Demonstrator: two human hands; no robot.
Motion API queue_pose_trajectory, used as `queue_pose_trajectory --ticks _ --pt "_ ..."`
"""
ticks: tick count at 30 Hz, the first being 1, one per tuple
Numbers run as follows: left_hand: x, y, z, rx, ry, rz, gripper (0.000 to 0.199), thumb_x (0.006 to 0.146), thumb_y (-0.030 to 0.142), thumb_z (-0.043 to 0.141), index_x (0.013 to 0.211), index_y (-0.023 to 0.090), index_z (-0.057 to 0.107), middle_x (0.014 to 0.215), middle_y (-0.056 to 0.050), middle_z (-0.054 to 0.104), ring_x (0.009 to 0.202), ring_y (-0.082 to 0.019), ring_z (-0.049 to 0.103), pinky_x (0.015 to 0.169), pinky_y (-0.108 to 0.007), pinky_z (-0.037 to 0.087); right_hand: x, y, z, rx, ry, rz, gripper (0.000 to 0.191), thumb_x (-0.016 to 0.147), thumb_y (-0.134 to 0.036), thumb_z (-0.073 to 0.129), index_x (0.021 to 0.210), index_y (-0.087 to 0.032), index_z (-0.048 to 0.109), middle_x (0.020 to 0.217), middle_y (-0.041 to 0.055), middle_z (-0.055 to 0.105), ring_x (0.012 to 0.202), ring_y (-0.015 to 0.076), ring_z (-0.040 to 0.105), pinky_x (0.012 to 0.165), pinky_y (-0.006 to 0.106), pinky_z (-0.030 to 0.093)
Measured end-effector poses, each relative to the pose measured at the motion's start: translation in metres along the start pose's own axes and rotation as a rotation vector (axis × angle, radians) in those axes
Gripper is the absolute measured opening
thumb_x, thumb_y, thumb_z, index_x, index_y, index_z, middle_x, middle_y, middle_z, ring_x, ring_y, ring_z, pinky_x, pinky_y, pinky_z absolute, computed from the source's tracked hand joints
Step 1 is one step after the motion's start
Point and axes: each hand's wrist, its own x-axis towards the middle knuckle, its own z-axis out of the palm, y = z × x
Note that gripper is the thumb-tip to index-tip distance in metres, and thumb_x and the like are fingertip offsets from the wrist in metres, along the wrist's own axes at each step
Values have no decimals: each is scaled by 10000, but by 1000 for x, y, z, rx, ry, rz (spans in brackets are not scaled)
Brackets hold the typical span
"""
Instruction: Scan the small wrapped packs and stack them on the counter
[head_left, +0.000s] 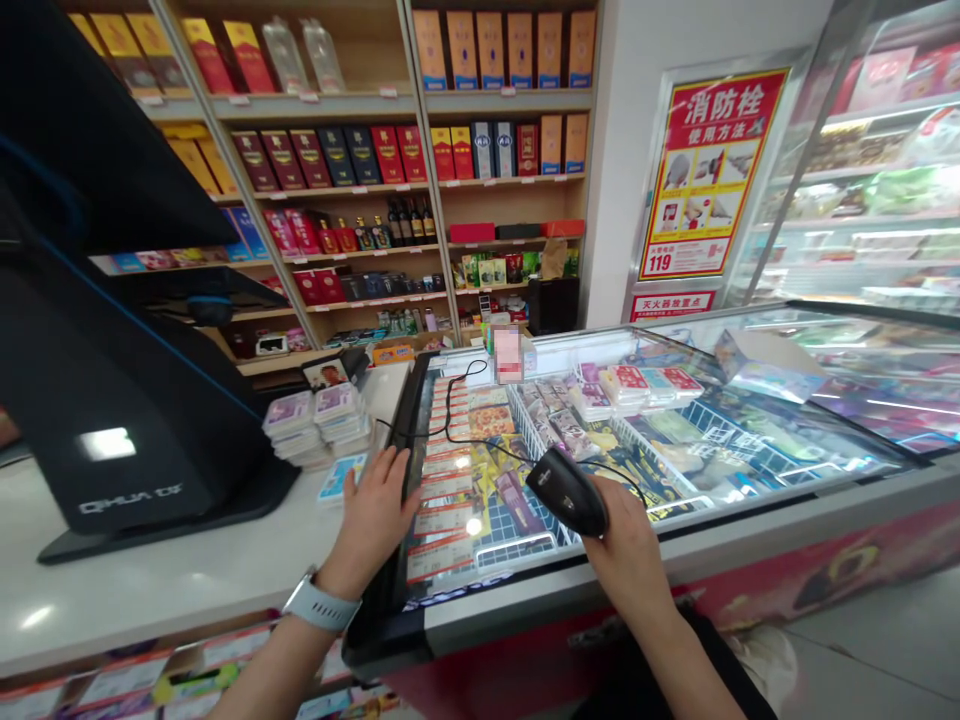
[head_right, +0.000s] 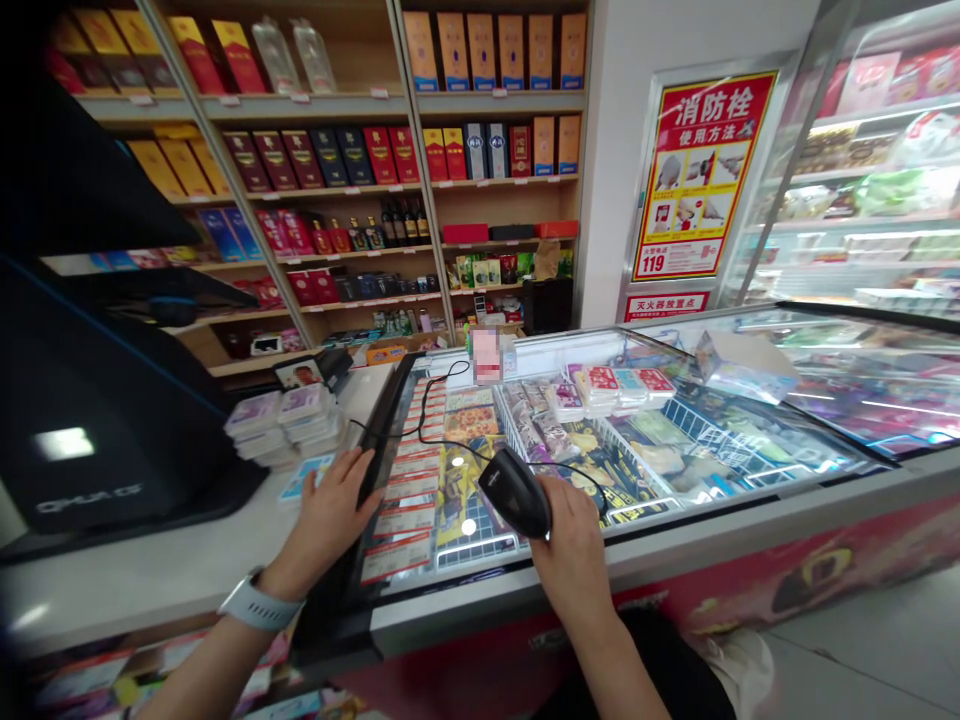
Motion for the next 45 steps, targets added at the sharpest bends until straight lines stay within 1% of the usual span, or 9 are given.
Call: queue_pose_trajectory --ticks 4,8,14,20,24,28,32,38,45 --pt "-16 -28 -4 156 76 -210 561 928 432 370 1357 83 463 1417 -267 413 1317 -385 373 1023 -601 290 -1 -1 0 -3 -8 7 443 733 -73 474 1151 -218 504 1071 77 618 1018 262 557 909 444 438" --pt "-25 -42 -9 204 -8 -317 571 925 499 336 1343 146 495 1265 -243 526 1140 -377 519 893 -537 405 -1 -1 -1 -4 -10 -6 438 744 -74 475 1158 -213 497 1080 82 617 1023 262 555 915 451 434" --pt "-26 -55 -9 154 -15 -303 514 924 499 342 1284 194 547 1053 -144 630 935 -308 615 810 -437 455 -1 -3 -1 0 -6 -5 436 748 -73 475 1160 -215 495 1076 80 618 1019 260 557 904 442 442" --pt "-26 -64 1 -7 180 -212 536 868 481 465 1267 131 539 1189 -167 586 1030 -293 596 888 -389 474 -2 -2 -1 1 17 1 438 747 -74 479 1162 -211 499 1083 89 620 1025 263 563 903 443 449" --pt "-21 -54 -4 -230 285 -227 544 807 428 547 1268 142 508 1190 -138 598 1074 -286 587 941 -393 469 -1 -3 -1 -2 24 -1 426 747 -75 478 1151 -210 506 1073 85 624 1018 259 567 910 447 448" --pt "-11 -36 -12 -493 298 -366 701 698 412 671 1312 165 441 1174 -124 616 894 -252 640 809 -385 528 -1 -3 -1 4 20 11 431 742 -71 478 1150 -208 507 1076 86 620 1021 259 563 918 451 445" --pt "3 -19 -9 -990 253 -407 776 651 347 728 1324 192 372 1204 -120 606 908 -209 658 793 -340 541 -1 -2 -1 11 14 13 438 747 -78 480 1166 -206 500 1094 91 615 1034 261 558 927 457 441" --pt "28 11 -6 -1742 126 -573 497 676 126 720 1130 176 525 1090 -70 669 974 -145 656 919 -276 505 -2 -1 -2 13 16 2 447 747 -74 478 1172 -209 495 1096 90 614 1036 260 562 922 450 448" --pt "57 45 -14 -2177 26 -694 236 806 72 588 1020 166 623 990 -58 693 876 -118 673 683 -171 539 -2 -3 -4 15 11 2 429 765 -77 475 1173 -210 491 1103 91 613 1036 261 561 913 449 448"
